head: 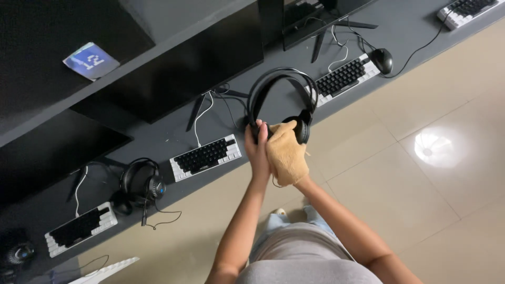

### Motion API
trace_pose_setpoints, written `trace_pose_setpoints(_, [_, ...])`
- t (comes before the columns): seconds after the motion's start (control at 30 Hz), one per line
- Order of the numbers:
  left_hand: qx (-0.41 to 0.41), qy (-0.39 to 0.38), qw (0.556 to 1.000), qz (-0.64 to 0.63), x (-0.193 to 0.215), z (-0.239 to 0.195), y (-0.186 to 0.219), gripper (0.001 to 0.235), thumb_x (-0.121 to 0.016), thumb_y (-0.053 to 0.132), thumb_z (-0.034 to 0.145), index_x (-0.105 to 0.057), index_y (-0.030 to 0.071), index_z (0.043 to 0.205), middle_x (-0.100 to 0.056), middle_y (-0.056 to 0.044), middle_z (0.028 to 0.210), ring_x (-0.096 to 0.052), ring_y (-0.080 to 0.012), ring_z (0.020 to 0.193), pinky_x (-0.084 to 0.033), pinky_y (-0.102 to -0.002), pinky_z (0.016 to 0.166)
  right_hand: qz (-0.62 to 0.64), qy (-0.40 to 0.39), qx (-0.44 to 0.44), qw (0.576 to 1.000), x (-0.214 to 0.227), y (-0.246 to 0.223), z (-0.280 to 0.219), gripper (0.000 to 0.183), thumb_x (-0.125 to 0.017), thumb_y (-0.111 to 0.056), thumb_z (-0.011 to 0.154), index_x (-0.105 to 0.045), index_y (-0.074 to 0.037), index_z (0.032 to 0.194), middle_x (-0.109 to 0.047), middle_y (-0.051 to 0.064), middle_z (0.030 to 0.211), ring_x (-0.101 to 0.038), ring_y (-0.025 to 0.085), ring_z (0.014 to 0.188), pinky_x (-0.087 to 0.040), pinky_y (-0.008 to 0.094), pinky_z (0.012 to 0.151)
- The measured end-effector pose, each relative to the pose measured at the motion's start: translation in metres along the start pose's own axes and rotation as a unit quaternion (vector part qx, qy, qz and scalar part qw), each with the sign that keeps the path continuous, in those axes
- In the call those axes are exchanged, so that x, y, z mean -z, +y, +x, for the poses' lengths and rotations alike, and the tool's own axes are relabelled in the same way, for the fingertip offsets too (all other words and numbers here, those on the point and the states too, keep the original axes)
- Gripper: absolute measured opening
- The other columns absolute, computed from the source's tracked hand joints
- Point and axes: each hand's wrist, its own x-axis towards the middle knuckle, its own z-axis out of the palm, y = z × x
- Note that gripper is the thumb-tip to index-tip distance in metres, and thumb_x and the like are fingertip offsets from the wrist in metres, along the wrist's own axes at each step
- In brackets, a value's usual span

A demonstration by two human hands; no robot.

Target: The person wipes a pair of headphones, a keyboard, and a mouse with a cloth. They handle each item individually, wiping the surfaces and placing them back on the desk.

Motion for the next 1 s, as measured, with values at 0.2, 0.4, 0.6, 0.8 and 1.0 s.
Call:
trace_pose_setpoints(0.2, [0.176,0.067,0.977,-0.101,-0.028,0.006,-0.017,0.045,-0.060,0.044,0.094,-0.053,0.018,0.130,-0.059,0.003,0.113,-0.056,-0.0115,0.107,-0.048,-0.030,0.091,0.003,-0.036,0.041,0.998,0.040,0.040,0.006,0.094,-0.086,-0.004,0.044,-0.052,0.007,0.131,-0.054,0.023,0.126,-0.055,0.041,0.114,-0.056,0.051,0.069])
trace_pose_setpoints(0.4, [0.147,0.026,0.978,-0.149,0.003,0.031,-0.142,0.056,-0.055,0.054,0.098,-0.056,0.010,0.132,-0.063,-0.004,0.127,-0.056,-0.0174,0.125,-0.044,-0.034,0.108,0.277,0.053,-0.079,0.956,0.033,0.117,0.006,0.086,-0.097,-0.024,0.051,-0.055,0.002,0.122,-0.066,0.022,0.106,-0.065,0.037,0.101,-0.054,0.043,0.087])
trace_pose_setpoints(0.6, [0.295,-0.082,0.861,-0.405,-0.039,-0.010,-0.143,0.063,-0.053,0.058,0.099,-0.063,0.005,0.132,-0.066,-0.010,0.131,-0.061,-0.0262,0.121,-0.047,-0.040,0.105,0.413,0.110,-0.129,0.895,-0.091,0.218,0.025,0.045,-0.081,-0.026,0.077,-0.064,-0.010,0.115,-0.071,0.012,0.101,-0.067,0.027,0.093,-0.053,0.033,0.085])
trace_pose_setpoints(0.8, [0.228,0.021,0.887,-0.402,-0.051,-0.024,-0.152,0.054,-0.054,0.051,0.106,-0.062,0.005,0.134,-0.066,-0.010,0.132,-0.061,-0.0249,0.122,-0.049,-0.040,0.106,0.270,0.029,0.027,0.962,-0.055,0.264,0.046,0.033,-0.062,-0.025,0.100,-0.061,-0.004,0.125,-0.065,0.013,0.102,-0.062,0.029,0.092,-0.048,0.037,0.086])
trace_pose_setpoints(1.0, [0.147,0.194,0.910,-0.336,-0.056,-0.017,-0.168,0.044,-0.051,0.047,0.104,-0.060,0.010,0.128,-0.068,-0.004,0.121,-0.063,-0.0204,0.117,-0.048,-0.037,0.104,0.245,0.004,0.202,0.948,-0.016,0.235,0.037,0.049,-0.061,-0.035,0.099,-0.056,0.001,0.133,-0.061,0.019,0.115,-0.058,0.035,0.105,-0.044,0.043,0.092])
